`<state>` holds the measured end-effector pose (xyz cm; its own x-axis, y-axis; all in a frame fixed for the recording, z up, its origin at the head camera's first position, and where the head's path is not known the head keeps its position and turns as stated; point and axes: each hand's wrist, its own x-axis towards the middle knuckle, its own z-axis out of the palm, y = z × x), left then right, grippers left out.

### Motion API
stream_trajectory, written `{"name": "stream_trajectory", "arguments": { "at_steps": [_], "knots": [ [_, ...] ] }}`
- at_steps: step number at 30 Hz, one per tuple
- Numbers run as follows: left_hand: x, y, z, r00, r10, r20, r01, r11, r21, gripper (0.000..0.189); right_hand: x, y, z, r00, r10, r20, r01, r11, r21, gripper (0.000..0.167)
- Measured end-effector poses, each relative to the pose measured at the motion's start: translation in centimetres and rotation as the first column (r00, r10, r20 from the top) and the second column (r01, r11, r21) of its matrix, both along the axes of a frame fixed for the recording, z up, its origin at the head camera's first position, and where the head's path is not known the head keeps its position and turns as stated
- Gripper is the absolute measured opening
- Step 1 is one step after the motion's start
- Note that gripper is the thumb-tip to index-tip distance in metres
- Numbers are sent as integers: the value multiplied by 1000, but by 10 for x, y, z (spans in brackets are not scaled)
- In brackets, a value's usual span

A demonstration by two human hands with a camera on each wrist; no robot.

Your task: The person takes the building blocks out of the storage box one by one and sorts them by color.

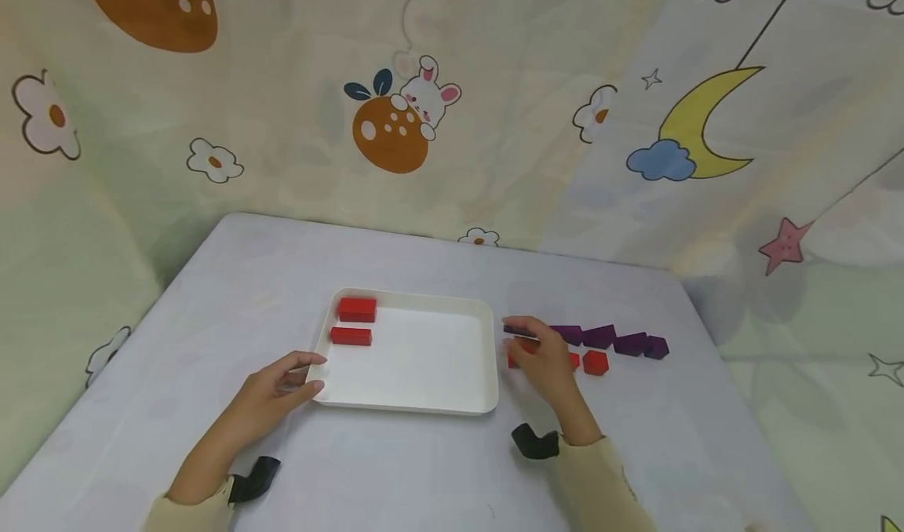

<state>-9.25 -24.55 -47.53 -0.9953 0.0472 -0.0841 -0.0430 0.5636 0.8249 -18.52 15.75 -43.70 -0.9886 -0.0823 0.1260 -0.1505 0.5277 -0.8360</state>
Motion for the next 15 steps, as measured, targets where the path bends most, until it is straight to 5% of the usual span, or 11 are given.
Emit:
{"name": "stream_trajectory", "arguments": {
  "at_steps": [7, 15],
  "knots": [
    [0, -1, 1, 1000, -1, -9, 1, 1000, -31, 44, -5, -74, -5, 982, 189, 17, -182, 965, -188, 36],
    [-2, 0, -2, 1000, -1, -17, 0, 1000, -23, 43, -2, -139, -12, 965, 238, 109, -211, 953, -217, 35]
  ]
}}
